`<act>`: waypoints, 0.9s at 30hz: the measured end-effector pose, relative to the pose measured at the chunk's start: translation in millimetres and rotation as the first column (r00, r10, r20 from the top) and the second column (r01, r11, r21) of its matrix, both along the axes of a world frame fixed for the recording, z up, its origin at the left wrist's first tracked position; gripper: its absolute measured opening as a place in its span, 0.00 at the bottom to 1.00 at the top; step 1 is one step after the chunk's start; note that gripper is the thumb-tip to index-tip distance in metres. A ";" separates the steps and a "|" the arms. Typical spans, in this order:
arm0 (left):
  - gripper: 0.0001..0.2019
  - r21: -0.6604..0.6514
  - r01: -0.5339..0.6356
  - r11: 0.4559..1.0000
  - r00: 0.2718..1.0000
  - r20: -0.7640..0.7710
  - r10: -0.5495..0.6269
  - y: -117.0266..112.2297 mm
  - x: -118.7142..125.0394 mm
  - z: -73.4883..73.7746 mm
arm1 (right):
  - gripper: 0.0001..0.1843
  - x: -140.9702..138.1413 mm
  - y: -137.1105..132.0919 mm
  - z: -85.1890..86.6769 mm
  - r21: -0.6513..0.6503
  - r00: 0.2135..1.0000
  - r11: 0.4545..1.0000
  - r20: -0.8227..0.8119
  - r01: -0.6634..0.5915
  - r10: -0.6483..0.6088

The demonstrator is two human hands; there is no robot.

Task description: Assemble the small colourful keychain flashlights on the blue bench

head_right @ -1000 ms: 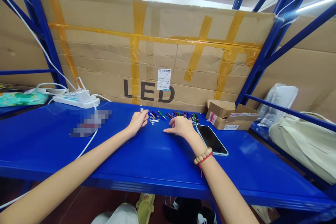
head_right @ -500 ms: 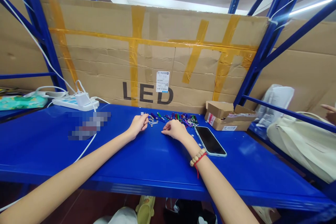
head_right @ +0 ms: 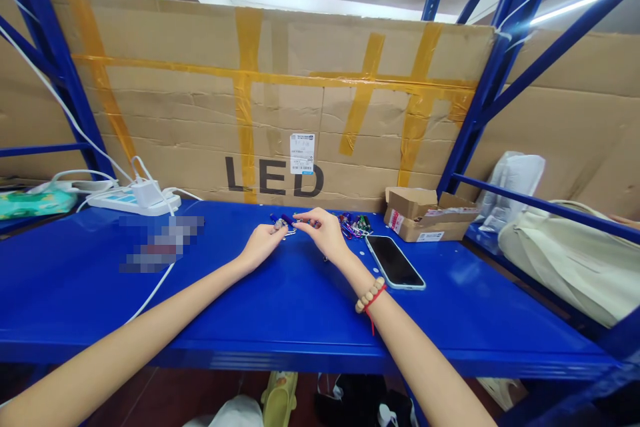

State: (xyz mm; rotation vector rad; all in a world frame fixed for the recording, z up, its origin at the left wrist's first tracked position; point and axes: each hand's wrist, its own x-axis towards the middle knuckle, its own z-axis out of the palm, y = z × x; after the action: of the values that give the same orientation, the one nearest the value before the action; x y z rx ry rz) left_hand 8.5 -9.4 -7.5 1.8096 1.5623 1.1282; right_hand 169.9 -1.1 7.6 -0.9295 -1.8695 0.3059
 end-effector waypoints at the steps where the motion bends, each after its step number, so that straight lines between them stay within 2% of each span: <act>1: 0.16 -0.004 0.004 1.000 0.998 -0.067 -0.004 -1.7 1.3 -0.1 | 0.13 -0.4 0.3 -0.9 -0.013 1.000 1.000 0.006 -0.019 0.019; 4: 0.14 -0.013 0.020 1.000 0.974 -0.226 -0.022 -4.6 4.6 -1.1 | 0.14 -0.3 1.8 -2.7 -0.037 0.997 0.997 0.047 -0.063 0.064; 9: 0.14 -0.017 -0.046 0.999 0.941 -0.336 0.037 -2.4 3.7 0.5 | 0.16 0.2 2.7 -2.7 0.002 0.986 0.991 0.100 -0.132 0.131; 13: 0.14 -0.010 -0.084 0.996 0.921 -0.383 0.074 -0.6 1.2 2.4 | 0.14 -1.2 -0.4 -1.9 -0.023 0.978 0.986 0.126 -0.163 0.165; 20: 0.15 -0.020 -0.086 0.996 0.926 -0.370 0.072 -1.6 0.4 -0.4 | 0.09 -3.5 -9.5 4.5 -0.095 0.985 0.988 0.112 -0.119 0.129; 24: 0.14 0.001 -0.078 0.997 0.915 -0.397 0.072 -5.9 0.5 -2.8 | 0.08 -4.7 -9.7 1.8 -0.086 0.981 0.988 0.140 -0.125 0.136; 27: 0.14 0.020 -0.058 0.998 0.892 -0.447 0.061 -9.0 0.0 -2.6 | 0.09 -4.5 -7.5 -2.0 -0.148 0.980 0.978 0.110 -0.146 0.163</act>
State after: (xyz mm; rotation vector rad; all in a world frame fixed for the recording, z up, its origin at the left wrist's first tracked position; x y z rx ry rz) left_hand 8.5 -18.5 -10.1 2.1475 1.8780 0.7691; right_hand 165.5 -8.7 5.6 -0.9141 -2.0592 0.4897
